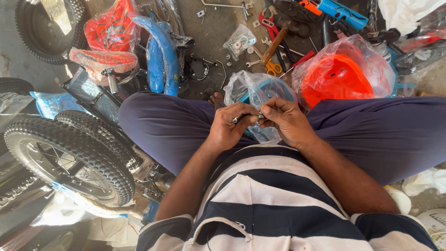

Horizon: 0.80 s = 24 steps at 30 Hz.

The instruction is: The person assembles a bicycle by attaching the handlebar stem to the frame using a screwdriver. They then organize small parts from a plastic bag into a bucket, sorting screws and washers.

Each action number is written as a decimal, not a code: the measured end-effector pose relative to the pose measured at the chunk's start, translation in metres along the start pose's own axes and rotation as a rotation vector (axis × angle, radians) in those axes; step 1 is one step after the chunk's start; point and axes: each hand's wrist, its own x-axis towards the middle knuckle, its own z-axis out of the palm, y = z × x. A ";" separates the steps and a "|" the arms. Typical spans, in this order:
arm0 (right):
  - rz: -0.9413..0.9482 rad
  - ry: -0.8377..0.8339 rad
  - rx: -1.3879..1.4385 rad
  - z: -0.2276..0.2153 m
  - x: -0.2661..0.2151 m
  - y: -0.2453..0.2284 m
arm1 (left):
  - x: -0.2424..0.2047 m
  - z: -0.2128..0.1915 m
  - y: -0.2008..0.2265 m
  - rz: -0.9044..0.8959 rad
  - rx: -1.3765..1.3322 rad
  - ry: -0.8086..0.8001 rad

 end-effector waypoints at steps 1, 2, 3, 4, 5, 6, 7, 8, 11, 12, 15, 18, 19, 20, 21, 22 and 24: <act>-0.010 -0.008 -0.014 0.001 -0.001 0.000 | -0.002 0.001 -0.002 -0.036 -0.074 -0.018; -0.021 -0.017 -0.029 0.001 -0.001 -0.002 | -0.003 0.002 -0.005 -0.069 -0.149 -0.034; -0.033 -0.027 -0.045 0.002 -0.001 -0.005 | -0.005 0.002 -0.008 -0.113 -0.226 -0.047; -0.016 -0.059 -0.061 0.002 -0.003 -0.010 | -0.007 0.002 -0.012 -0.153 -0.303 -0.058; 0.001 -0.092 -0.077 0.001 -0.005 -0.015 | -0.009 0.002 -0.015 -0.194 -0.381 -0.069; 0.018 -0.129 -0.094 0.002 -0.005 -0.019 | -0.012 0.001 -0.017 -0.201 -0.400 -0.074; 0.056 -0.101 -0.080 0.004 -0.005 -0.020 | -0.015 0.001 -0.019 -0.208 -0.419 -0.079; 0.096 -0.074 -0.065 0.008 -0.007 -0.019 | -0.017 0.000 -0.021 -0.216 -0.437 -0.082; 0.113 -0.085 -0.160 0.008 -0.004 -0.020 | -0.017 0.002 -0.026 -0.252 -0.394 -0.096; 0.102 -0.102 -0.216 0.007 -0.003 -0.021 | -0.018 0.001 -0.026 -0.247 -0.391 -0.091; 0.144 -0.131 -0.121 0.007 -0.002 -0.019 | -0.017 -0.004 -0.026 -0.241 -0.365 -0.093; 0.149 -0.032 -0.222 0.008 0.000 -0.013 | -0.017 -0.004 -0.026 -0.246 -0.361 -0.109; 0.136 -0.077 -0.221 0.007 0.000 -0.014 | -0.016 -0.005 -0.026 -0.233 -0.396 -0.103; 0.122 -0.120 -0.219 0.005 0.001 -0.016 | -0.015 -0.005 -0.027 -0.219 -0.431 -0.098; 0.109 -0.163 -0.217 0.004 0.001 -0.017 | -0.014 -0.007 -0.027 -0.219 -0.367 -0.107; 0.132 -0.115 -0.219 0.005 0.002 -0.016 | -0.014 -0.008 -0.028 -0.219 -0.307 -0.116; 0.176 -0.021 -0.226 0.009 0.002 -0.015 | -0.013 -0.008 -0.028 -0.221 -0.266 -0.123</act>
